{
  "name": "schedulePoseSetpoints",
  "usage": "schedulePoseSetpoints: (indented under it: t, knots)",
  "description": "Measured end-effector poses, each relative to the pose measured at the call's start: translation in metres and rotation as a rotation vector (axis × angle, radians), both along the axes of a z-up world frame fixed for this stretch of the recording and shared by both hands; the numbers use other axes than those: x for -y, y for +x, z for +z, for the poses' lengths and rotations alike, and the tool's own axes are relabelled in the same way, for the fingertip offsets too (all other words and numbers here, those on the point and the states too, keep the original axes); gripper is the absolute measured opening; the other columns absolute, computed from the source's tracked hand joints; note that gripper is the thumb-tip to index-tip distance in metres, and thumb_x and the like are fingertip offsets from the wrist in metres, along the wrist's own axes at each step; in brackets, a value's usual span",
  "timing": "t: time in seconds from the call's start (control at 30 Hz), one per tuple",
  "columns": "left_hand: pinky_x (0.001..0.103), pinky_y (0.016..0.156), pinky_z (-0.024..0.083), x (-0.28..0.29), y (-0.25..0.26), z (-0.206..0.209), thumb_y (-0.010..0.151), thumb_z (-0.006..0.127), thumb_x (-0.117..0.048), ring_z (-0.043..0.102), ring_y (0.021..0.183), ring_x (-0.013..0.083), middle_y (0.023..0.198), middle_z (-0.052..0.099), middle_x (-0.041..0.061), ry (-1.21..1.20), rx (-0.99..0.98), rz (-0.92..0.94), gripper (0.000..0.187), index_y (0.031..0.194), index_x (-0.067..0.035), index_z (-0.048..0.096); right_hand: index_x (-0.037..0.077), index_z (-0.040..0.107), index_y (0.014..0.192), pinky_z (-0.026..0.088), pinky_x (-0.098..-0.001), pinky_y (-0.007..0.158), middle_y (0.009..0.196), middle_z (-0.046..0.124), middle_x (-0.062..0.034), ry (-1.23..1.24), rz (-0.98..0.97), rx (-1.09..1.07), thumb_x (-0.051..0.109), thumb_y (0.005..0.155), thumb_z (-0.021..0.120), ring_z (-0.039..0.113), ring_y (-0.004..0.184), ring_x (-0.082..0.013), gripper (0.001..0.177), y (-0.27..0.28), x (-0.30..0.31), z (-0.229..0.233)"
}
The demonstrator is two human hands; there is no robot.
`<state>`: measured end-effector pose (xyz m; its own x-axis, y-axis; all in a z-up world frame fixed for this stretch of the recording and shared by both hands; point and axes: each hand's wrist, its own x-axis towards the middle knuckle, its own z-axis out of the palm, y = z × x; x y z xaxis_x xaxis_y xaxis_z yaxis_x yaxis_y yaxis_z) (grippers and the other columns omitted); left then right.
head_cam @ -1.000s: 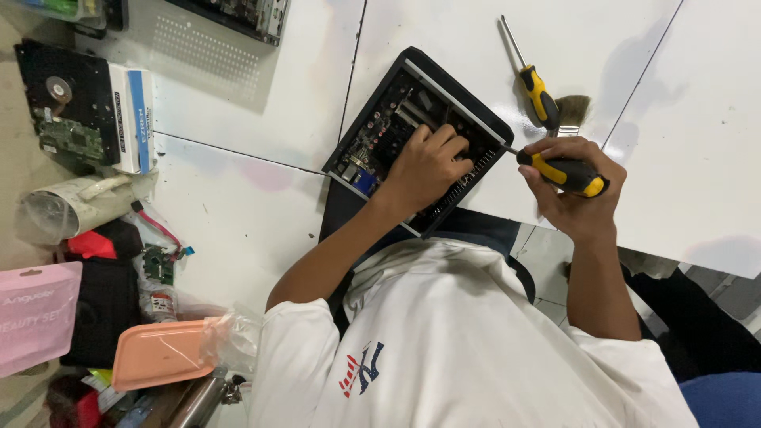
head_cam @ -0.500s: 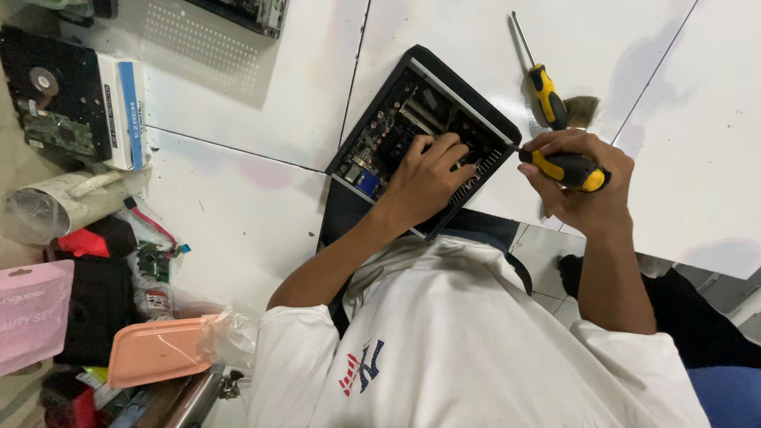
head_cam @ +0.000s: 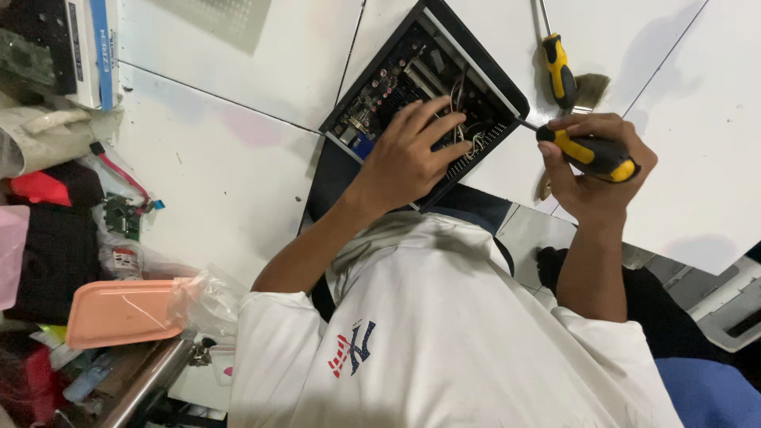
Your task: The person removes screws from a computer case and motherboard using a screwdriver. They then remove the motherboard from the case and place it on their lap. The person continues to unscrew components from the motherboard and uses a brush to clean the board.
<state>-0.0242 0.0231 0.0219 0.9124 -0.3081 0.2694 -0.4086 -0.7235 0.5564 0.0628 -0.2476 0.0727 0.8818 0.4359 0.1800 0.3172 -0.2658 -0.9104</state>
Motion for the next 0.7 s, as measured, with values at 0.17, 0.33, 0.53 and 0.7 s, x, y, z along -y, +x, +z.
schedulePoseSetpoints:
  t: [0.17, 0.33, 0.53, 0.7]
  knots:
    - [0.051, 0.100, 0.052, -0.011, -0.037, 0.010, 0.099, 0.080, -0.019, 0.058, 0.125, 0.0337, 0.130, 0.068, 0.009, 0.112, 0.096, 0.338, 0.017, 0.116, -0.018, 0.079, 0.001, 0.058, 0.108, 0.060, -0.0394, 0.084, 0.094, 0.072, -0.0235, 0.078, -0.099, 0.158, 0.010, 0.100, 0.088, 0.077, 0.093, -0.0346, 0.032, -0.019, 0.015, 0.004]
    - [0.071, 0.131, 0.044, -0.006, -0.070, -0.017, 0.108, 0.078, -0.033, 0.031, 0.156, 0.0517, 0.167, 0.030, 0.021, 0.120, -0.014, 0.649, 0.054, 0.157, -0.025, 0.055, 0.007, 0.038, 0.124, 0.065, -0.0377, 0.067, 0.108, 0.064, -0.0303, 0.286, 0.051, 0.018, -0.004, 0.099, 0.073, 0.071, 0.084, -0.0326, 0.045, -0.040, 0.003, 0.011]
    - [0.071, 0.126, 0.037, 0.003, -0.069, -0.019, 0.102, 0.081, -0.006, 0.007, 0.165, 0.0592, 0.179, -0.012, 0.028, -0.304, -0.145, 0.782, 0.106, 0.179, -0.012, 0.008, 0.004, 0.048, 0.122, 0.058, -0.0364, 0.068, 0.098, 0.076, -0.0301, 0.333, 0.305, -0.029, -0.018, 0.081, 0.083, 0.079, 0.081, -0.0355, 0.058, -0.051, -0.026, -0.006]
    - [0.059, 0.118, 0.053, -0.019, -0.052, -0.035, 0.103, 0.061, 0.016, 0.013, 0.167, 0.0520, 0.185, -0.009, 0.017, -0.376, -0.108, 0.635, 0.107, 0.182, -0.020, -0.002, 0.000, 0.044, 0.120, 0.055, -0.0307, 0.064, 0.104, 0.078, -0.0272, 0.185, 0.214, -0.006, -0.009, 0.090, 0.086, 0.077, 0.081, -0.0275, 0.052, -0.055, -0.026, -0.006]
